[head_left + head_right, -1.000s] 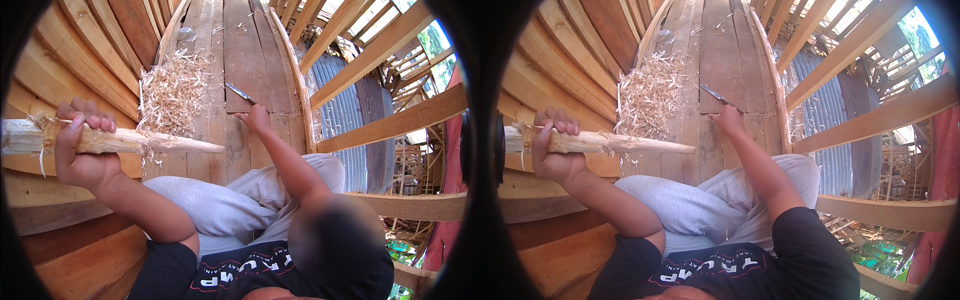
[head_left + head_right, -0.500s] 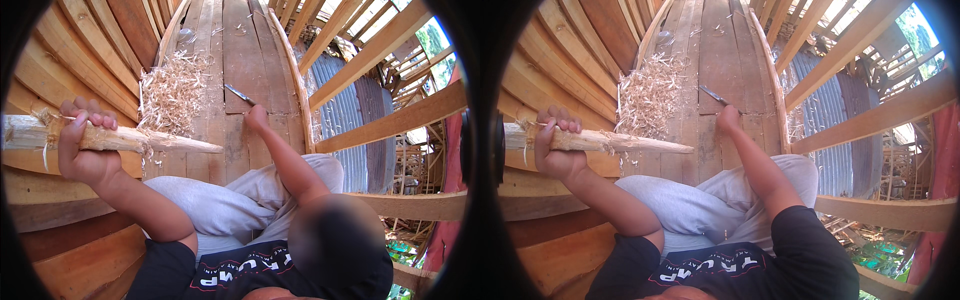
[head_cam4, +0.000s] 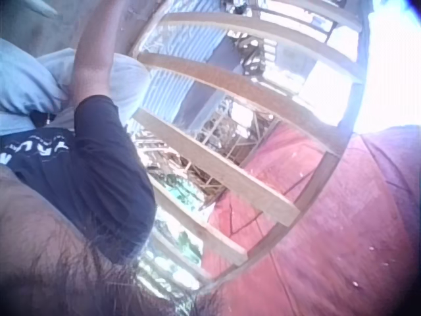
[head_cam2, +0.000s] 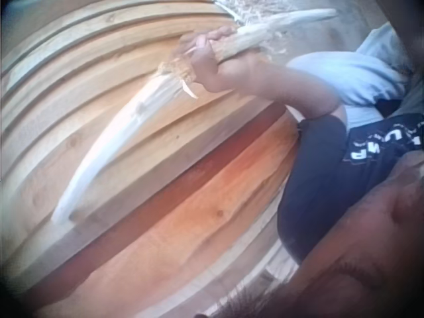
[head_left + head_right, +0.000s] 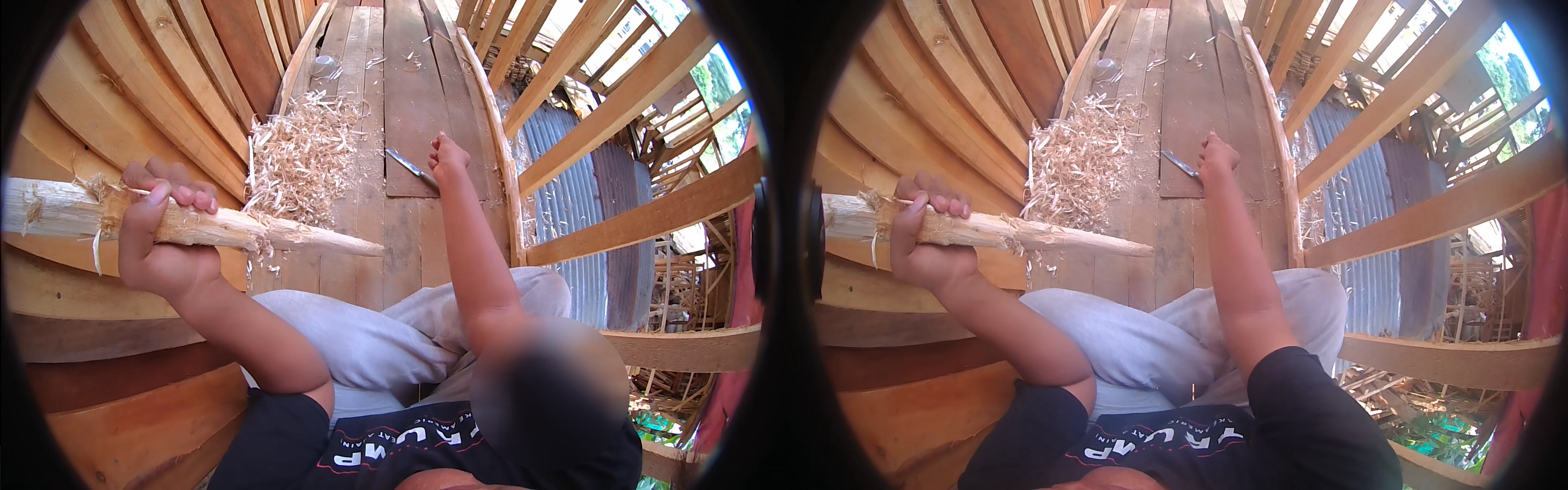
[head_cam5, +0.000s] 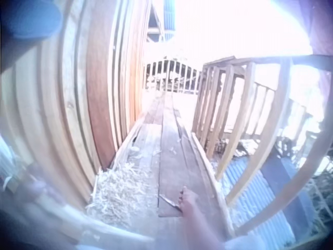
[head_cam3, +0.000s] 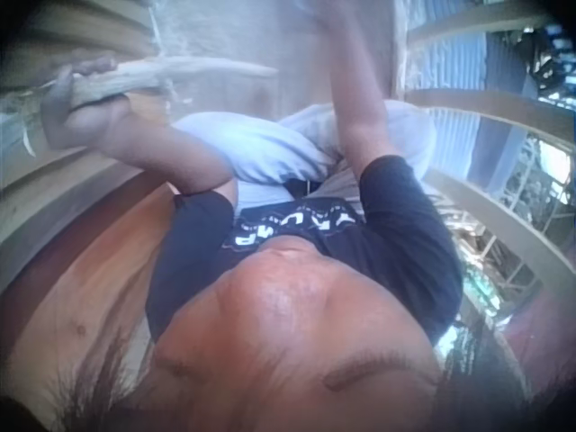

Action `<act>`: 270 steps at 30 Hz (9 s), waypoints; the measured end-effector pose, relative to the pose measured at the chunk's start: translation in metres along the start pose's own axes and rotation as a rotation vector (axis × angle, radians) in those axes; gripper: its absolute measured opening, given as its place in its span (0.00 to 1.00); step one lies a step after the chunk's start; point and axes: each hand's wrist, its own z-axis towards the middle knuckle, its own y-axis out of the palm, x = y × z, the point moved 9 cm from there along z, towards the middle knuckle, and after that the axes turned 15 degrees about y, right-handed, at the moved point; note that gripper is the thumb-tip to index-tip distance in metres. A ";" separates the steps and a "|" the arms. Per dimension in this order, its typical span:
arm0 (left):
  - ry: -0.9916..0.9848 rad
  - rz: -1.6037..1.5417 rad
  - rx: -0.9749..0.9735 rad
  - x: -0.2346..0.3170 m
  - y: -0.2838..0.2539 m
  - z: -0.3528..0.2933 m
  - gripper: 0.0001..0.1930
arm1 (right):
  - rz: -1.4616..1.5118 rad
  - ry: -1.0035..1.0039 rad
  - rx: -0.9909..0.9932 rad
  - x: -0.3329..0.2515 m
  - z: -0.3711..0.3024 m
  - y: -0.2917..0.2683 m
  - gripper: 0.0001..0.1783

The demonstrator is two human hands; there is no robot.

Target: The person sits cross-legged and uses a knife to carve a long piece of wood, peeling away shavings and shaping the end into a point. The person rotates the wood and continues carving along its length.

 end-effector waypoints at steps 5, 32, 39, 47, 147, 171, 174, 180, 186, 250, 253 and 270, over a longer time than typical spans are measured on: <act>-0.009 0.001 -0.019 0.001 -0.003 0.001 0.08 | -0.410 -0.392 -0.441 -0.003 -0.096 0.146 0.13; 0.145 -0.141 -0.001 -0.086 0.037 -0.021 0.07 | -1.227 -0.242 -0.020 0.009 -0.063 -0.051 0.19; 0.183 -0.025 0.038 -0.090 0.058 -0.032 0.11 | -0.797 -0.231 -0.420 -0.032 -0.091 -0.054 0.16; 0.211 -0.002 0.081 -0.095 0.049 -0.032 0.10 | -1.034 -0.502 -0.285 -0.008 -0.101 -0.058 0.17; -0.412 1.071 -0.498 -0.084 -0.012 -0.019 0.23 | -1.279 -0.778 -0.407 0.053 -0.146 0.031 0.24; 0.832 0.659 -0.315 0.082 0.024 -0.048 0.24 | -1.112 -0.789 -0.532 0.069 -0.147 0.036 0.24; 0.825 0.655 -0.311 0.078 0.023 -0.051 0.24 | -1.123 -0.831 -0.529 0.069 -0.146 0.034 0.23; 0.828 0.656 -0.296 0.075 0.020 -0.057 0.23 | -1.123 -0.806 -0.520 0.067 -0.153 0.038 0.24; 0.835 0.670 -0.281 0.076 0.019 -0.060 0.23 | -1.125 -0.818 -0.521 0.073 -0.139 0.036 0.24; 0.242 -0.078 -0.398 -0.104 0.071 -0.025 0.38 | -0.831 -0.624 -0.626 0.026 -0.117 0.023 0.21; 0.146 -0.155 -0.432 -0.123 0.074 -0.036 0.36 | -0.857 -0.631 -0.647 0.031 -0.140 0.026 0.21; 0.047 0.029 -0.041 -0.134 0.056 -0.044 0.05 | -1.099 -0.030 -0.388 0.077 -0.064 -0.008 0.32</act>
